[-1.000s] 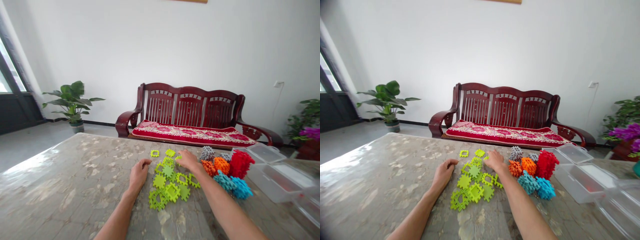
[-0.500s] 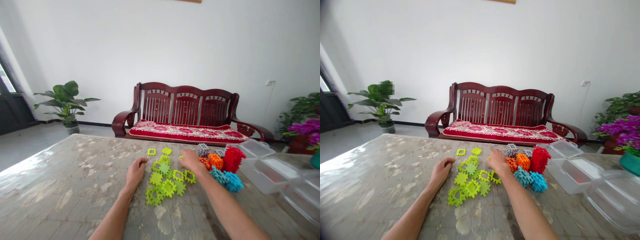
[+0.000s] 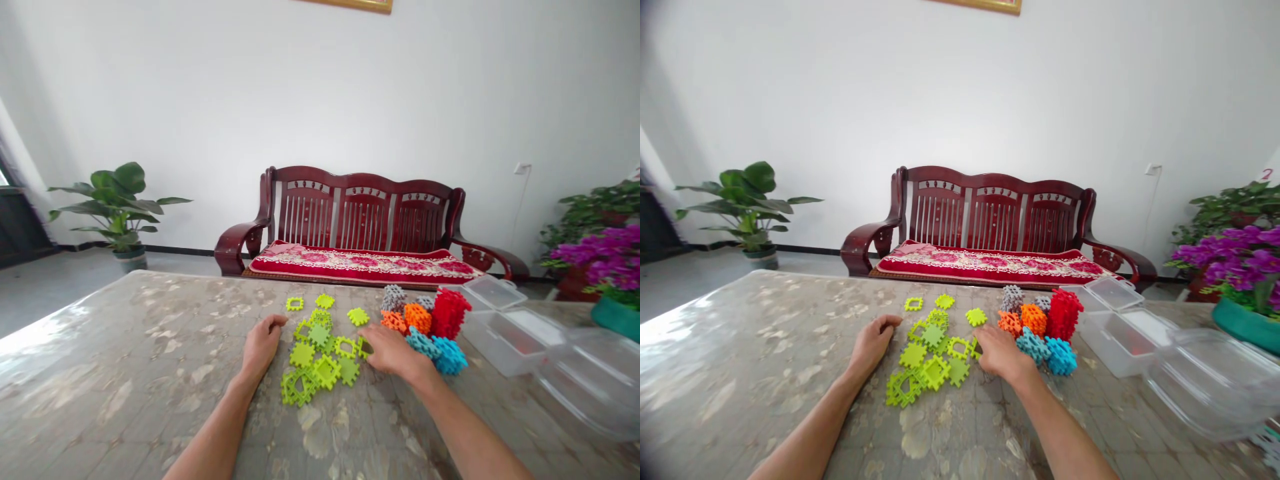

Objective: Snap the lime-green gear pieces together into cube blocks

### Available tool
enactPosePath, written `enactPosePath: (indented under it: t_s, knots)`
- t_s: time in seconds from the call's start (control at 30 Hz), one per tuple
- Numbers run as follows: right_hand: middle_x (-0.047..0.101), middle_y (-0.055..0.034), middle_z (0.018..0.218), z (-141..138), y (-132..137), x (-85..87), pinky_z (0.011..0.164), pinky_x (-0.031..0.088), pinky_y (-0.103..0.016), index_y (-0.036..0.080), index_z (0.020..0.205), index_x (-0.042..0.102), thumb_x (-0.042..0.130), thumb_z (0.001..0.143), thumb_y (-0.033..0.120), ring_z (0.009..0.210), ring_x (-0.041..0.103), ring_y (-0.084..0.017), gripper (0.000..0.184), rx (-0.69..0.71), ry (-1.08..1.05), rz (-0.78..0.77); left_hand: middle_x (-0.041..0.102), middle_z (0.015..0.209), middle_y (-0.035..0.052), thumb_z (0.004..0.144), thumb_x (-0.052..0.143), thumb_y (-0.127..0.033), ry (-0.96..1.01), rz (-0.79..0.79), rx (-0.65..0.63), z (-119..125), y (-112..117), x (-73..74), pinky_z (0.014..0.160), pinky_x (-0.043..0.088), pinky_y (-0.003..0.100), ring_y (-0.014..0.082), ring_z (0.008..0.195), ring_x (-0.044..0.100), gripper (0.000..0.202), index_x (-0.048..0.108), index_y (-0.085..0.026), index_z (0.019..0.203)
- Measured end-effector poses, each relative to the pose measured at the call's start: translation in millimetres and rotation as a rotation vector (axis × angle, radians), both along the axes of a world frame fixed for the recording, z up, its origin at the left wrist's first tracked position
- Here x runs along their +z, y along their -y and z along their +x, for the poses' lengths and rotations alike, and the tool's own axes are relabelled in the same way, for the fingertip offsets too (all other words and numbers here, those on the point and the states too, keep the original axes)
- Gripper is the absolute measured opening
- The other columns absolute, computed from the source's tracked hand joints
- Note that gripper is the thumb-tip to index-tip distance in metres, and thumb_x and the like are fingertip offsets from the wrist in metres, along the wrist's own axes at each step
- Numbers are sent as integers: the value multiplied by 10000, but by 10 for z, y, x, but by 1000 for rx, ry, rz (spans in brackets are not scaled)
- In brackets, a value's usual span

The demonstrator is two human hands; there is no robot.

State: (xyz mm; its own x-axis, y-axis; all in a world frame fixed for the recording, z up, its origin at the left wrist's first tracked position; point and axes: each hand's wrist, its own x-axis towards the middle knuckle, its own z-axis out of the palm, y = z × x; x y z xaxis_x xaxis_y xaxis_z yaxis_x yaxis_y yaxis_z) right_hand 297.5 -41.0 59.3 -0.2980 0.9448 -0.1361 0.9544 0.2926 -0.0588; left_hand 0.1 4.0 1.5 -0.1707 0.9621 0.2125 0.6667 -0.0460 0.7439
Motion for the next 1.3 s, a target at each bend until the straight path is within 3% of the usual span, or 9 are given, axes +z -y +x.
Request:
enactPosePath:
  t_s: [0.17, 0.33, 0.53, 0.77, 0.97, 1.17, 1.3]
  knots:
    - [639, -145, 1284, 82, -157, 59, 985, 431, -376, 180, 1317, 578, 563, 701, 74, 1182, 587, -294, 625, 36, -7, 71, 785, 972, 9, 817, 483, -97, -1, -3, 7, -8, -4, -11, 846, 515, 262, 197, 937, 710, 317, 734, -224, 964]
    - [527, -124, 1444, 147, -532, 192, 1125, 323, -377, 178, 1439, 466, 521, 696, 30, 1328, 469, -246, 759, 88, -105, 182, 781, 984, 11, 823, 479, -115, -2, -3, 2, -14, -10, -22, 865, 514, 271, 201, 947, 707, 318, 735, -225, 976]
    - [494, -103, 1489, 142, -867, 50, 1141, 324, -361, 198, 1451, 461, 513, 693, 2, 1365, 443, -226, 785, 125, -83, 74, 783, 984, 16, 824, 474, -111, -2, -5, 3, -16, -5, -10, 875, 515, 276, 201, 950, 709, 316, 733, -217, 969]
    - [470, -73, 1514, 158, -983, -89, 1149, 319, -388, 265, 1491, 404, 575, 660, 38, 1384, 424, -253, 879, 152, -64, 21, 785, 965, 3, 818, 476, -120, -4, -6, 15, -13, -9, -24, 856, 518, 254, 192, 933, 713, 312, 733, -226, 959]
    - [484, -93, 1500, 134, -1013, -119, 1147, 315, -456, 268, 1433, 481, 611, 663, 67, 1375, 442, -278, 807, 116, -33, 8, 783, 973, 6, 826, 468, -129, 5, -10, 15, -13, -4, -27, 867, 519, 266, 197, 939, 713, 317, 735, -227, 966]
    - [552, -152, 1420, 110, -994, -47, 1120, 337, -516, 215, 1382, 546, 643, 623, 57, 1342, 467, -342, 781, 50, -12, 23, 784, 972, 4, 823, 471, -119, 17, -15, 17, -5, 3, -10, 856, 516, 270, 202, 948, 713, 309, 732, -227, 950]
    - [524, -125, 1457, -76, -1028, 32, 1117, 346, -463, 224, 1424, 498, 584, 711, 80, 1354, 454, -298, 733, 56, -77, 78, 784, 972, 6, 821, 477, -116, 28, -15, 14, -9, 1, -20, 861, 514, 275, 205, 943, 712, 308, 733, -223, 954]
